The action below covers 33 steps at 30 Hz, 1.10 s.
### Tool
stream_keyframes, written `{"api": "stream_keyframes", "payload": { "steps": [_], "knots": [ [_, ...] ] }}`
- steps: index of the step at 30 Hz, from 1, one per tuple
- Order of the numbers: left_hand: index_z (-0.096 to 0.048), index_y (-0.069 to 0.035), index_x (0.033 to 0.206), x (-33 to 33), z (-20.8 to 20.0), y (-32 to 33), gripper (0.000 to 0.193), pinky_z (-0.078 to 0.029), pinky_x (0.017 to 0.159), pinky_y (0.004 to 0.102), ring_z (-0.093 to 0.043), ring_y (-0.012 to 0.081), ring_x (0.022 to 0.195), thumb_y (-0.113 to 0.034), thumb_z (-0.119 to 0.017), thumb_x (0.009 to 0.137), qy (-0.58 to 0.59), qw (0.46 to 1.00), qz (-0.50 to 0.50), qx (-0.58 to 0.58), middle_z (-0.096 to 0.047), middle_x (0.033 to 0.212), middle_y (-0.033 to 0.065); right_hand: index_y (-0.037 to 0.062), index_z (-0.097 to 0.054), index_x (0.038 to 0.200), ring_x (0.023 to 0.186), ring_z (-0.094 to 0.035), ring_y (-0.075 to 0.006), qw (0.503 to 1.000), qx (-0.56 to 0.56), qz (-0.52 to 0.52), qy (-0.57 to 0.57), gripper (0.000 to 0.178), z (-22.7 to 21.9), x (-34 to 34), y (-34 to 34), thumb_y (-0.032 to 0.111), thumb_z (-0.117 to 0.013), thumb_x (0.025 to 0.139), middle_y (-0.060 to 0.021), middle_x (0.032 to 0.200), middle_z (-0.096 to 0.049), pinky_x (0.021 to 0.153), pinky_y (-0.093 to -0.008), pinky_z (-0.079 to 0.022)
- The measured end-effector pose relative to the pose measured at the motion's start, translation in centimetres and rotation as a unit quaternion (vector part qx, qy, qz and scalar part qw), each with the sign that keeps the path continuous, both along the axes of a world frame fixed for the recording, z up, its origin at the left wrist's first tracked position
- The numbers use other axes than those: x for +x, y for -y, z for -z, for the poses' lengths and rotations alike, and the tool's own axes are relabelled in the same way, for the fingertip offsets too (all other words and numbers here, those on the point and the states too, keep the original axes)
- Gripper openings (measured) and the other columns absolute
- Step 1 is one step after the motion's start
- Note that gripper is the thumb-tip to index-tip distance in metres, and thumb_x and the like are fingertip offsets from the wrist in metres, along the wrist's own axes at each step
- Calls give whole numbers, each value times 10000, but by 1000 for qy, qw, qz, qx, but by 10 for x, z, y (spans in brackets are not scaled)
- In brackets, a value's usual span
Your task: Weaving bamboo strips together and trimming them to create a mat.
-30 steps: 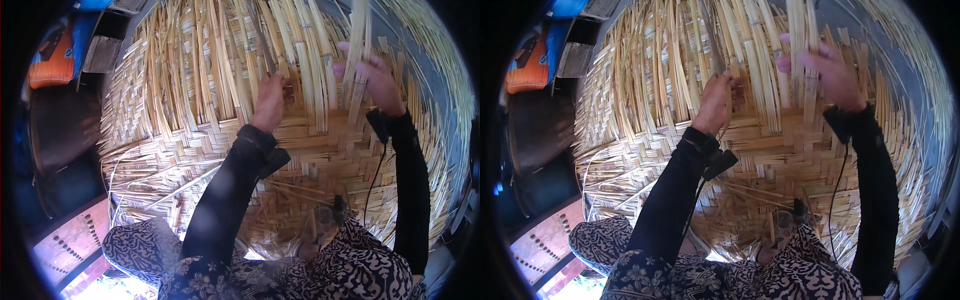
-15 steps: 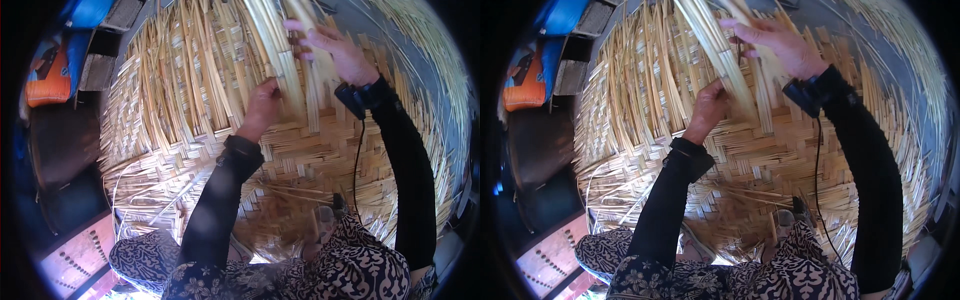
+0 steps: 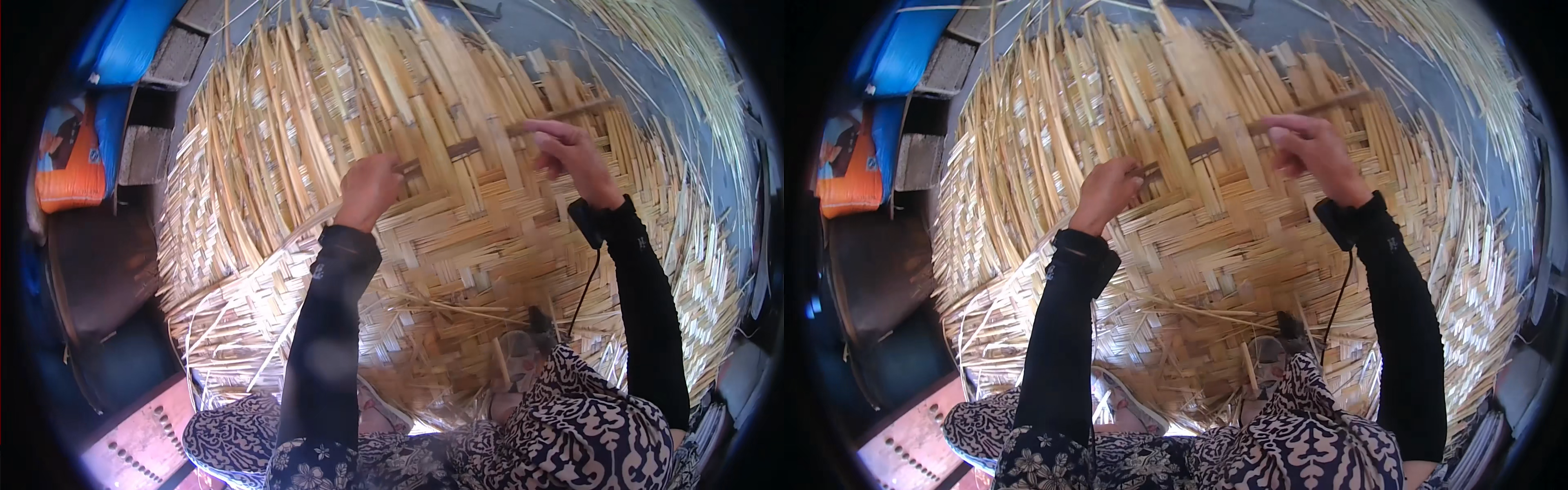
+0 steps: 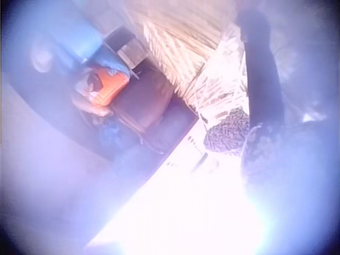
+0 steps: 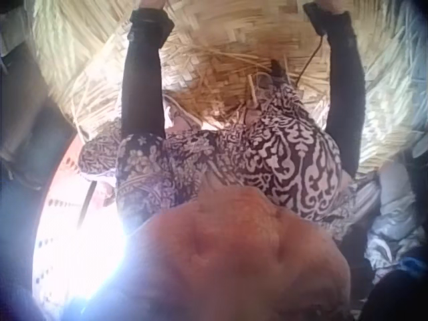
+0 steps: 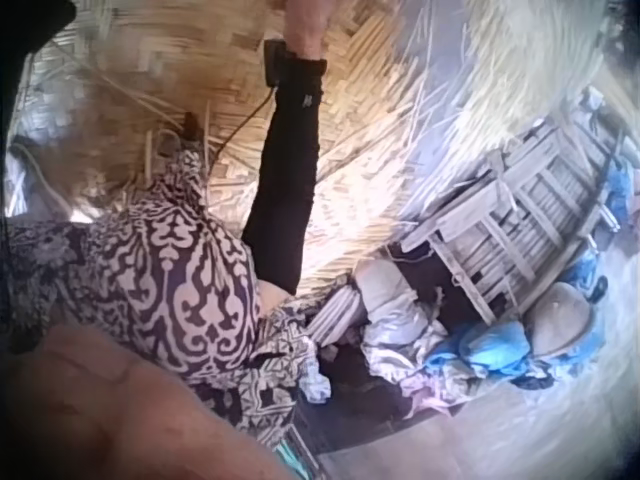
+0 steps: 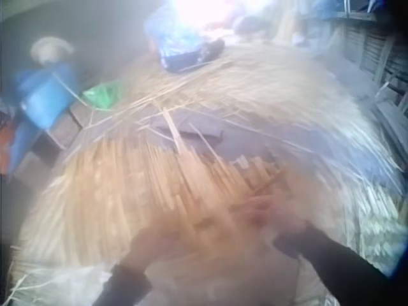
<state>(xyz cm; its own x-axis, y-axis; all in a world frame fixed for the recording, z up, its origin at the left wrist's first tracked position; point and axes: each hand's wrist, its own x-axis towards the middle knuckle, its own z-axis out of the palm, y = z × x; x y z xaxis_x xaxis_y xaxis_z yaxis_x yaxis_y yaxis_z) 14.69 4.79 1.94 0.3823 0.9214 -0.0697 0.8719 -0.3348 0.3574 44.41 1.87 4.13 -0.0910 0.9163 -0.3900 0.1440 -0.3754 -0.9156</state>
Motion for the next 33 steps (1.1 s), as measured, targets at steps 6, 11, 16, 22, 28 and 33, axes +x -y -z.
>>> {"api": "stream_keyframes", "payload": {
  "steps": [6,11,16,22,28,33],
  "knots": [
    [-582,-69,732,10,-12,1,250,-416,645,406,-558,300,740,-292,-486,790,-37,981,-153,-113,-582,736,140,90,-587,761,695,-547,-241,699,468,-124,526,141,35,-5,-29,227,-580,728,-53,764,-581,692,-380,-387],
    [-527,-81,612,22,-16,4,296,-391,549,395,-502,289,553,-312,-506,797,-114,959,10,260,-508,561,94,78,-538,692,684,-535,-276,850,330,-131,390,155,51,12,-32,222,-571,739,-74,695,-552,624,-370,-393],
    [-539,-100,629,3,27,-4,207,-393,527,390,-528,266,565,-265,-574,748,-83,980,-103,146,-541,590,95,78,-535,664,656,-537,-301,878,326,-185,296,174,58,14,-45,236,-563,733,-118,628,-537,556,-391,-399],
    [-522,-123,610,27,26,8,142,-403,470,357,-508,241,513,-191,-593,713,-7,967,-30,254,-496,537,66,71,-535,694,613,-524,-289,844,324,-217,368,126,28,35,-36,187,-567,729,-104,624,-529,550,-365,-393],
    [-519,-92,657,19,22,35,111,-405,508,348,-507,246,573,-154,-588,720,-17,972,-13,236,-514,622,74,67,-512,681,595,-516,-296,818,352,-230,393,125,23,31,-20,177,-556,724,-96,591,-515,533,-366,-384],
    [-526,-77,709,17,12,39,69,-384,492,327,-479,218,555,-124,-574,723,59,960,36,271,-467,598,52,67,-486,674,591,-506,-309,814,366,-250,376,144,18,31,-15,183,-539,741,-105,583,-505,523,-378,-370]
  ]
}}
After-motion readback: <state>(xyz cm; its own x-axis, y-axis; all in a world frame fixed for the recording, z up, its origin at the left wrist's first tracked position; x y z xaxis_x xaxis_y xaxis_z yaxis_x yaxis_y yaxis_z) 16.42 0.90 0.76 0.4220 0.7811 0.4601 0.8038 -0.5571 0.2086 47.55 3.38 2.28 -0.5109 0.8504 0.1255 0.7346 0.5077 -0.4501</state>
